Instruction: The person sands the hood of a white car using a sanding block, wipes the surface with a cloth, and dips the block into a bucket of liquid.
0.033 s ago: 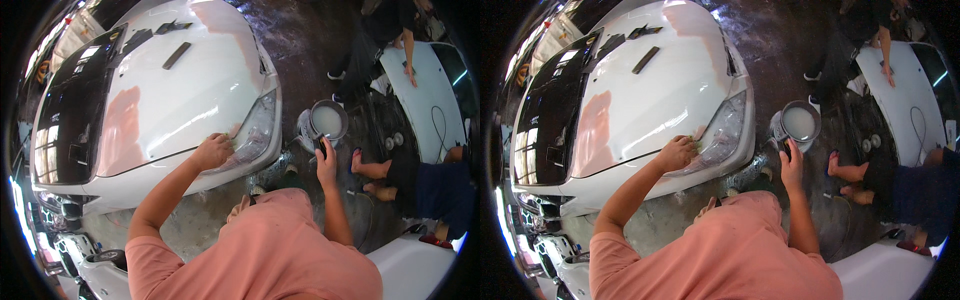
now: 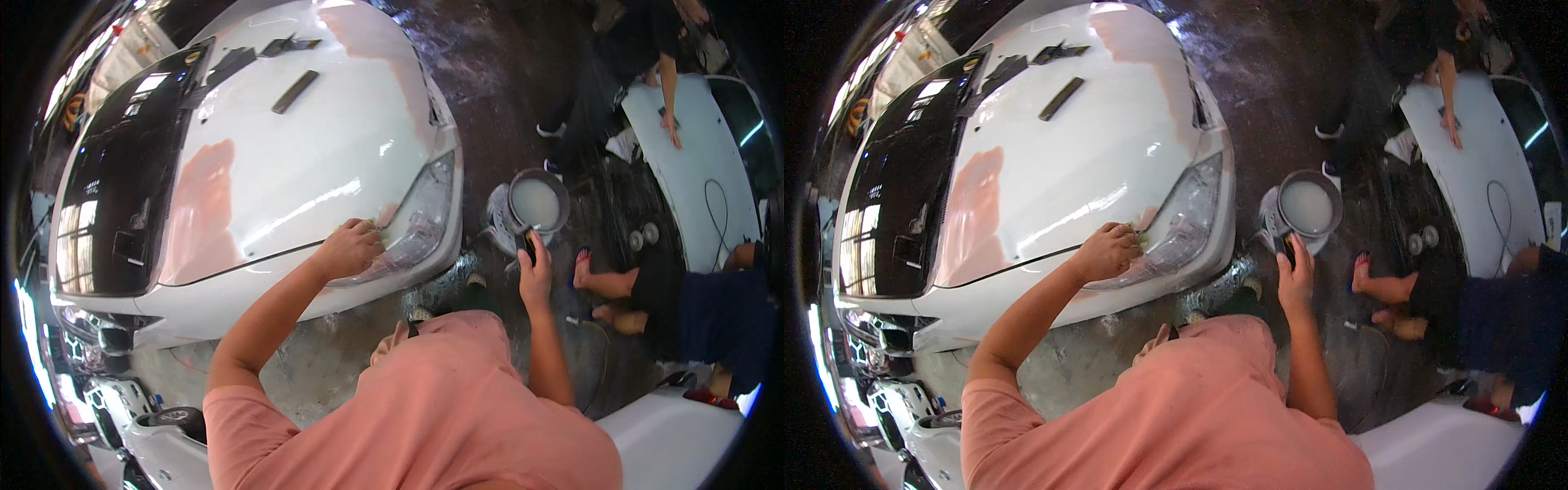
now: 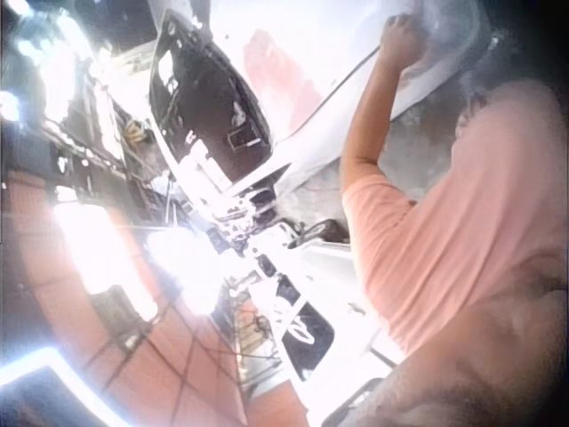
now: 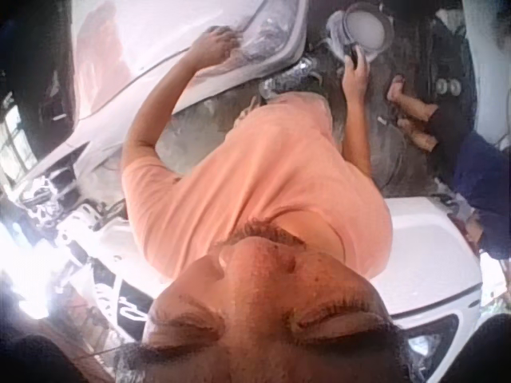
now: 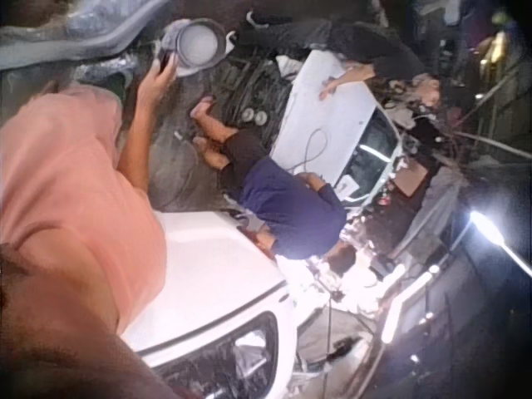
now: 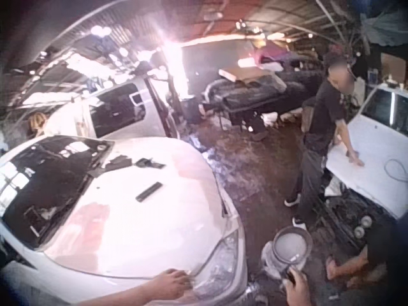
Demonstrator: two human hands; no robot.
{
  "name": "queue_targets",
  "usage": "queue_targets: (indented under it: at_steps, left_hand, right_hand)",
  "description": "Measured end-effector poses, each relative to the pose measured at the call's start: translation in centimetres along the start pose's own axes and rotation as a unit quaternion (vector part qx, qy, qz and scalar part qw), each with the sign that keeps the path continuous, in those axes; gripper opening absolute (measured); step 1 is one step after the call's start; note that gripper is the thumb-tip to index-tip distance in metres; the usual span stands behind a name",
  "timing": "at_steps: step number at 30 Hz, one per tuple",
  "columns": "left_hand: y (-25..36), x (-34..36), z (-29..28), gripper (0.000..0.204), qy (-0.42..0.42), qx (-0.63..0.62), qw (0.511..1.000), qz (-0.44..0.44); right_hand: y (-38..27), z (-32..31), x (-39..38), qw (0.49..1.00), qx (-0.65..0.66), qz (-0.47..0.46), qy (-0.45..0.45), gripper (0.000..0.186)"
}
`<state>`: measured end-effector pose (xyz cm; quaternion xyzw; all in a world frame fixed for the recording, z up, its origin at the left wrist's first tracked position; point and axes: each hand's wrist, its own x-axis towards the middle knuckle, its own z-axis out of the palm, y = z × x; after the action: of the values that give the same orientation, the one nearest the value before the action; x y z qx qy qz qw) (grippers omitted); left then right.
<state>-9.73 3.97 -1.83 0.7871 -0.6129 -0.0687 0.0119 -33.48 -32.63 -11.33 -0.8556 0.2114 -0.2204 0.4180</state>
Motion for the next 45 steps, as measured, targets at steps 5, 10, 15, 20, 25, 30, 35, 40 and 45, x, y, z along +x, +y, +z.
queue_targets:
  at_steps: [5, 10, 15, 20, 25, 30, 35, 40, 45]
  left_hand:
    - [-5.1, -0.4, -6.8, 0.027, 0.091, 0.073, 0.992, -0.040]
    - [-18.0, -1.1, -14.3, 0.035, 0.224, 0.130, 0.948, -0.185]
    - [-19.7, 1.6, -13.0, 0.053, 0.215, 0.164, 0.911, -0.312]
    - [-11.1, 8.2, -1.5, 0.055, 0.092, 0.062, 0.968, -0.223]
    - [-3.7, 9.5, 2.9, 0.065, 0.029, 0.129, 0.964, -0.232]
    - [-3.6, 8.8, 4.0, 0.062, 0.056, 0.134, 0.965, -0.219]
    - [-2.3, 4.6, 4.4, 0.059, 0.068, 0.109, 0.974, -0.186]
    - [0.3, 2.4, 3.9, 0.058, 0.121, 0.023, 0.966, -0.228]
    - [7.3, 5.8, 5.6, 0.055, 0.218, -0.542, 0.754, -0.301]
  right_hand:
    - [0.6, -2.1, -4.7, 0.997, -0.022, 0.065, 0.026, 0.049]
    - [0.3, -3.7, -7.3, 0.993, 0.009, 0.103, 0.051, 0.050]
    - [-1.5, -4.9, -8.4, 0.991, -0.006, 0.119, 0.066, 0.050]
    - [-1.8, -4.9, -8.9, 0.989, -0.020, 0.128, 0.068, 0.050]
    - [-5.3, -4.0, -8.0, 0.988, -0.043, 0.147, 0.035, 0.050]
    - [-5.5, -2.0, -7.1, 0.991, -0.051, 0.113, 0.040, 0.050]
    - [-5.4, 0.7, -4.8, 0.996, 0.058, 0.071, -0.002, 0.050]
    - [-7.0, 3.1, -0.6, 0.964, 0.250, 0.076, -0.041, 0.042]
    - [-8.4, 7.2, 5.8, 0.946, 0.252, 0.108, -0.175, 0.029]
